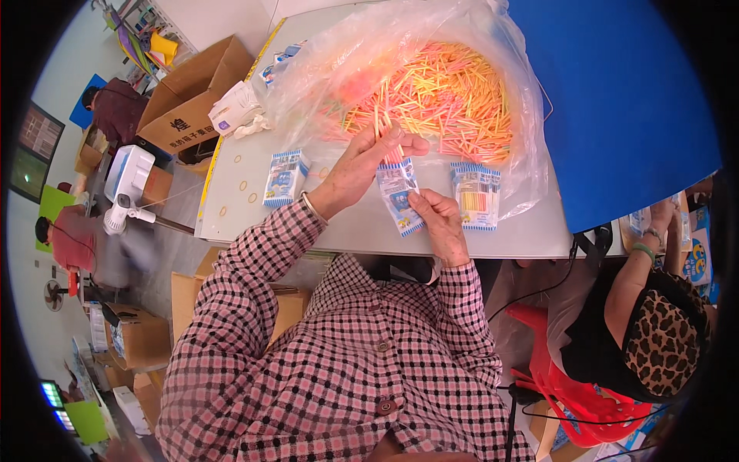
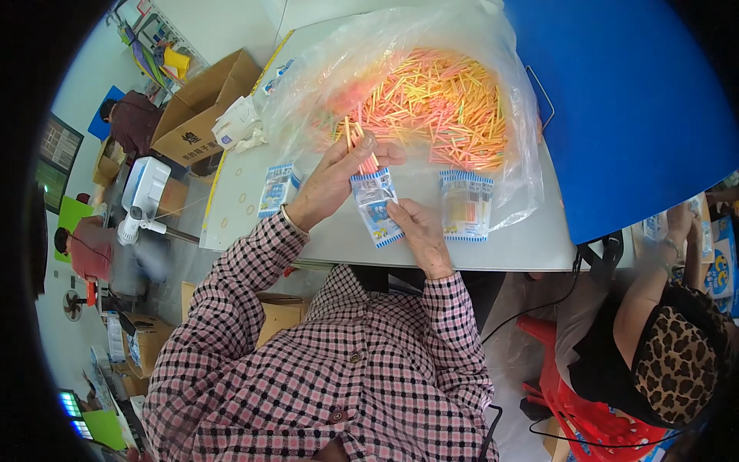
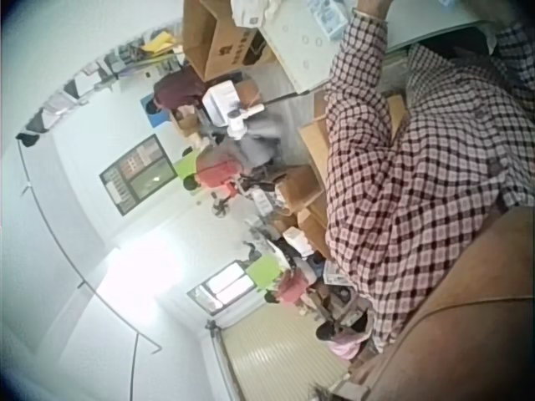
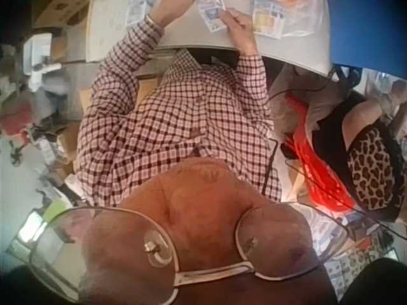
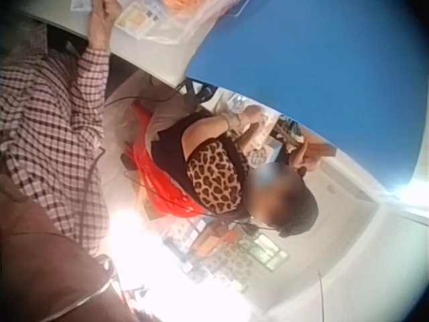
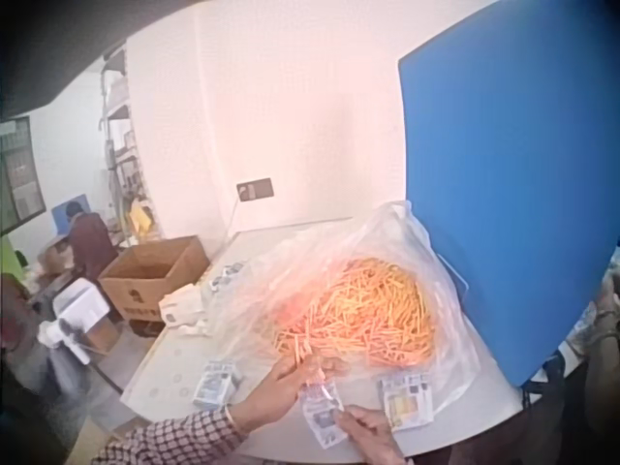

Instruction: The recorder is manually packaging bundles of orange rubber bands into individual plastic bags and placing them into a shipping box.

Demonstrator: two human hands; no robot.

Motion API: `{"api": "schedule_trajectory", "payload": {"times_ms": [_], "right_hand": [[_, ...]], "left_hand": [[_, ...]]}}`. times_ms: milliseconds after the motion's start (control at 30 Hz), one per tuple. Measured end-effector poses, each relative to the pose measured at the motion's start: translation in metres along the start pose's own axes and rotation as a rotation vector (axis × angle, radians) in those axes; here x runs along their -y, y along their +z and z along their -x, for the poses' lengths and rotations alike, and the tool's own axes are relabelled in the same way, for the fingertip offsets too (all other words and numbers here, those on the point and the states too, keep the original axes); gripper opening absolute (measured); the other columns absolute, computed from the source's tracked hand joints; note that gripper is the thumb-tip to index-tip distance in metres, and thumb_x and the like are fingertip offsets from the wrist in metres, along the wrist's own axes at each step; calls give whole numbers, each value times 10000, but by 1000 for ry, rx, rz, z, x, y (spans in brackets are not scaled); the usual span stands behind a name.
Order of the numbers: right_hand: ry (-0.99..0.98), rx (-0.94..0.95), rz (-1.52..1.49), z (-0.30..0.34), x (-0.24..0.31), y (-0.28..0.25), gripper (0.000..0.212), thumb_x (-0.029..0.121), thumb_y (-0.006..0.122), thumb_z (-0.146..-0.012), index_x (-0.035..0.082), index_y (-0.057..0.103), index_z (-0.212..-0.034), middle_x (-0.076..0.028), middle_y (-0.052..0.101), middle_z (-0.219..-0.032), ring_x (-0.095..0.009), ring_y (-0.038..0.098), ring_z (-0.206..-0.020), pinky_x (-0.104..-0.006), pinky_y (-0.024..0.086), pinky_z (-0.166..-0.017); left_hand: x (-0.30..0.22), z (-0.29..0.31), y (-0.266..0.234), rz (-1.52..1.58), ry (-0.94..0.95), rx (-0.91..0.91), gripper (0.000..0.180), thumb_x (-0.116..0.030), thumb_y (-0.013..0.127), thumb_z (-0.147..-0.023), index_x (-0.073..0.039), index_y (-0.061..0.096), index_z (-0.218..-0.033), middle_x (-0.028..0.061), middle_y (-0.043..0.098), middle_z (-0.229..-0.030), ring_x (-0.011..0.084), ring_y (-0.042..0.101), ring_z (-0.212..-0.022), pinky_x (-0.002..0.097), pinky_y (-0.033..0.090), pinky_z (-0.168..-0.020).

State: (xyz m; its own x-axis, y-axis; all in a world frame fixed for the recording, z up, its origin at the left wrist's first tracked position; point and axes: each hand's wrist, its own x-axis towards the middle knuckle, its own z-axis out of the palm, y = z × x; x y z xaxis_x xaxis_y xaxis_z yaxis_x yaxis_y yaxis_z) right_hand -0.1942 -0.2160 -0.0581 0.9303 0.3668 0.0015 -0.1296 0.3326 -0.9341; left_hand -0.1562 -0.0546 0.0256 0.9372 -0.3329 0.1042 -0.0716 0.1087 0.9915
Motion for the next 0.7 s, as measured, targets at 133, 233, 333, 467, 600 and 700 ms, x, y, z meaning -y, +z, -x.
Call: {"api": "schedule_trajectory", "payload": {"times_ms": [133, 233, 333, 467, 600, 700], "right_hand": [[8, 0, 69, 2, 6, 3, 247, 194, 548, -918, -33, 635, -962, 10, 623, -811, -31, 513, -725, -180, 416, -666], [-3, -1, 96, 3, 6, 3, 249, 194, 548, -919, -35, 634, -964, 10, 622, -812, -32, 513, -729, -180, 417, -669], [-25, -14, 31, 2, 3, 3, 246, 192, 545, -920, -32, 638, -966, 9, 624, -819, -34, 516, -734, -177, 418, -676], [-59, -29, 62, 1, -4, -2, 244, 184, 550, -917, -33, 638, -985, 6, 631, -835, -34, 522, -743, -176, 422, -688], [-62, -89, 38, 0, -3, 2, 241, 175, 559, -911, -33, 639, -1000, 7, 635, -842, -32, 525, -746, -174, 424, -691], [-61, -70, 77, 1, 1, 2, 299, 230, 523, -927, -39, 620, -1015, 6, 614, -844, -44, 506, -759, -187, 412, -697]], "left_hand": [[-3, 0, 0, -27, 3, 49, 455, -371, 352, -977, 28, 486, -1149, 159, 597, -1080, 219, 566, -1059, 295, 461, -856], [-2, 2, 2, -27, 13, 71, 462, -375, 349, -977, 28, 479, -1164, 154, 601, -1073, 216, 565, -1062, 294, 461, -854], [3, 4, 2, 5, 4, 3, 400, -334, 377, -977, 16, 544, -1076, 122, 613, -1040, 186, 594, -978, 296, 453, -865], [13, 6, -3, -82, 9, -7, 402, -340, 383, -976, 13, 547, -1076, 89, 615, -1027, 139, 592, -898, 276, 455, -831], [21, 7, -8, -6, -35, 30, 413, -346, 377, -978, 12, 551, -1087, 65, 616, -1015, 101, 569, -862, 260, 449, -809], [15, 7, -8, 66, -54, -4, 412, -343, 375, -979, 12, 552, -1093, 66, 616, -1014, 98, 561, -881, 256, 445, -815]]}}
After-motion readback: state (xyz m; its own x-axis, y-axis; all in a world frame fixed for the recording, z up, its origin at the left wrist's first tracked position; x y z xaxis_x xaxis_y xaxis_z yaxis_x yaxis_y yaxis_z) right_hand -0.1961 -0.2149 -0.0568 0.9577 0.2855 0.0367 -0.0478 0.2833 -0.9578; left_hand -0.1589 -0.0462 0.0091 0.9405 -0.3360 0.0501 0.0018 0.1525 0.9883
